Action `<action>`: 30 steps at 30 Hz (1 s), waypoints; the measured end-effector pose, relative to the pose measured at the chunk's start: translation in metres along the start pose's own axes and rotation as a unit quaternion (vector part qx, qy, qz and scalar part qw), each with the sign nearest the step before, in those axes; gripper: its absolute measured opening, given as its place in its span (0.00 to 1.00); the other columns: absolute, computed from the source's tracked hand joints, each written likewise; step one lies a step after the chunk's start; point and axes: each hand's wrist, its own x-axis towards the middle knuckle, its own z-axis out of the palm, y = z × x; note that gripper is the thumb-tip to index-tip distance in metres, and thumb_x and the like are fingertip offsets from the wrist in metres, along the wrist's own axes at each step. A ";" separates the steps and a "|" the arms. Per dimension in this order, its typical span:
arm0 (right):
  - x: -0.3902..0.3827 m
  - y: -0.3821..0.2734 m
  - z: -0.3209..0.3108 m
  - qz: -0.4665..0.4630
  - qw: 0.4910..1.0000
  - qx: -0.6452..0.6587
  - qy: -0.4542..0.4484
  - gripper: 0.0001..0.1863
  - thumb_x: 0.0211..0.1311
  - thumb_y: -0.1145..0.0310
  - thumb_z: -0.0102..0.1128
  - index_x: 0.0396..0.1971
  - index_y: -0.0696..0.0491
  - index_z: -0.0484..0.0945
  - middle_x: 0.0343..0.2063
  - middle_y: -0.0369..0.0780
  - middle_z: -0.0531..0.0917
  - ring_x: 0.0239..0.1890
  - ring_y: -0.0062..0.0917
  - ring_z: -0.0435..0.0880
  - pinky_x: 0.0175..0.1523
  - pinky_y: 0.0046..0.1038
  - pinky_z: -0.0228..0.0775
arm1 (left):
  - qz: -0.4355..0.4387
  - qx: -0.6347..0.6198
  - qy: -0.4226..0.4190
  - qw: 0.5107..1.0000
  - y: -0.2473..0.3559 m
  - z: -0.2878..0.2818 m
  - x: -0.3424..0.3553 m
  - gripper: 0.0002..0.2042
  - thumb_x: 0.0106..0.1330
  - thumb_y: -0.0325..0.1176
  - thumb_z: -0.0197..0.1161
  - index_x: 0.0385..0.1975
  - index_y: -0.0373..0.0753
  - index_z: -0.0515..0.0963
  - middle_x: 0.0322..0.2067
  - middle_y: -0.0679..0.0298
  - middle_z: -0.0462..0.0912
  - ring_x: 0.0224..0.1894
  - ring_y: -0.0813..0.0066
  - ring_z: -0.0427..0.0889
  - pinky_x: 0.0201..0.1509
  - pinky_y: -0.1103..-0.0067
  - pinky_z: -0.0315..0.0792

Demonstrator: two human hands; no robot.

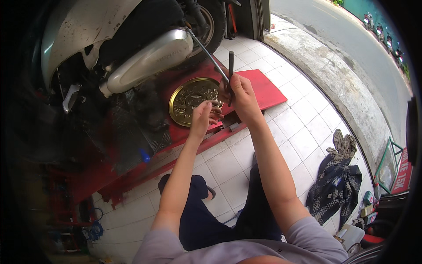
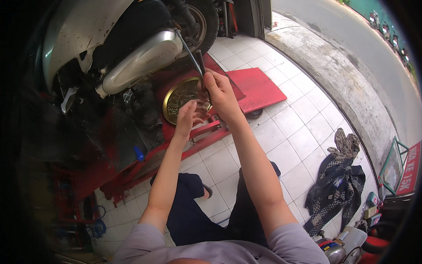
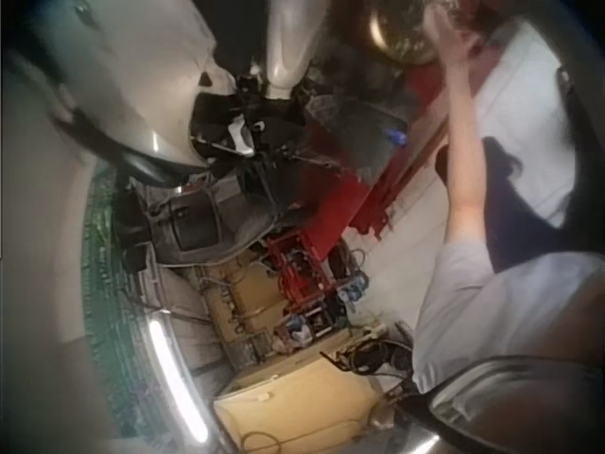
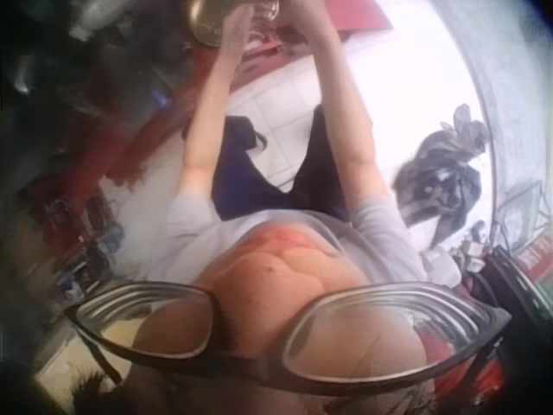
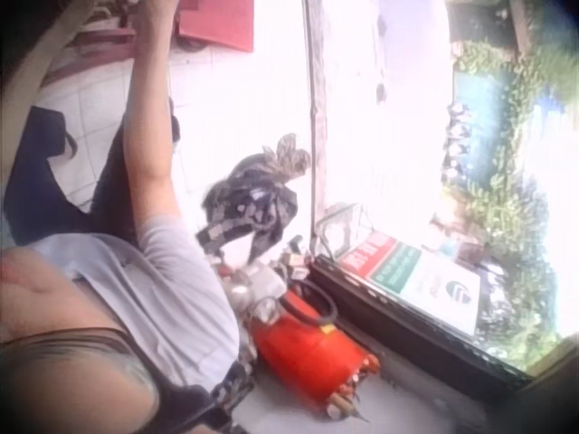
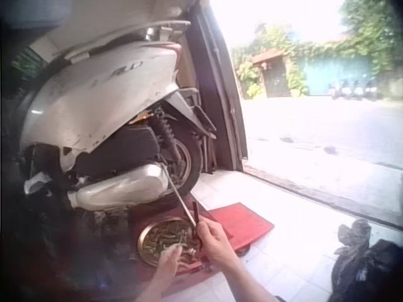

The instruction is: The person uses a T-handle wrench to loosen a bolt on the motorcycle's engine casing. They then use a screwdriver to remove a screw from the side panel. The person removes the side panel and places it aside.

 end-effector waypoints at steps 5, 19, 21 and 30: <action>0.016 -0.014 -0.002 -0.109 0.973 -0.188 0.071 0.28 0.76 0.50 0.42 0.44 0.63 0.79 0.19 0.33 0.75 0.25 0.17 0.74 0.35 0.21 0.67 | 0.027 -0.100 -0.101 0.989 -0.013 0.023 -0.013 0.22 0.75 0.48 0.49 0.53 0.34 0.73 0.39 0.59 0.82 0.37 0.75 0.85 0.31 0.84 0.75; 0.002 -0.039 -0.021 -0.100 0.982 -0.131 0.097 0.22 0.77 0.57 0.39 0.46 0.64 0.73 0.26 0.42 0.81 0.33 0.28 0.86 0.32 0.26 0.79 | 0.092 -0.352 -0.217 0.906 0.075 0.048 0.043 0.16 0.76 0.36 0.48 0.55 0.32 0.72 0.51 0.56 0.80 0.53 0.70 0.80 0.56 0.72 0.76; 0.002 -0.031 -0.024 -0.094 0.990 -0.009 0.109 0.20 0.77 0.58 0.39 0.45 0.63 0.71 0.29 0.43 0.82 0.34 0.31 0.87 0.32 0.28 0.81 | 0.076 -0.396 -0.221 0.888 0.068 0.050 0.050 0.14 0.75 0.35 0.51 0.53 0.33 0.74 0.48 0.56 0.82 0.51 0.70 0.80 0.52 0.72 0.78; -0.012 -0.044 -0.009 -0.197 0.883 -0.357 0.234 0.24 0.69 0.72 0.53 0.62 0.55 0.60 0.41 0.43 0.78 0.29 0.22 0.82 0.26 0.18 0.72 | 0.081 -0.460 -0.223 0.856 0.055 0.067 0.074 0.10 0.71 0.35 0.59 0.44 0.35 0.79 0.37 0.60 0.84 0.39 0.75 0.82 0.46 0.80 0.77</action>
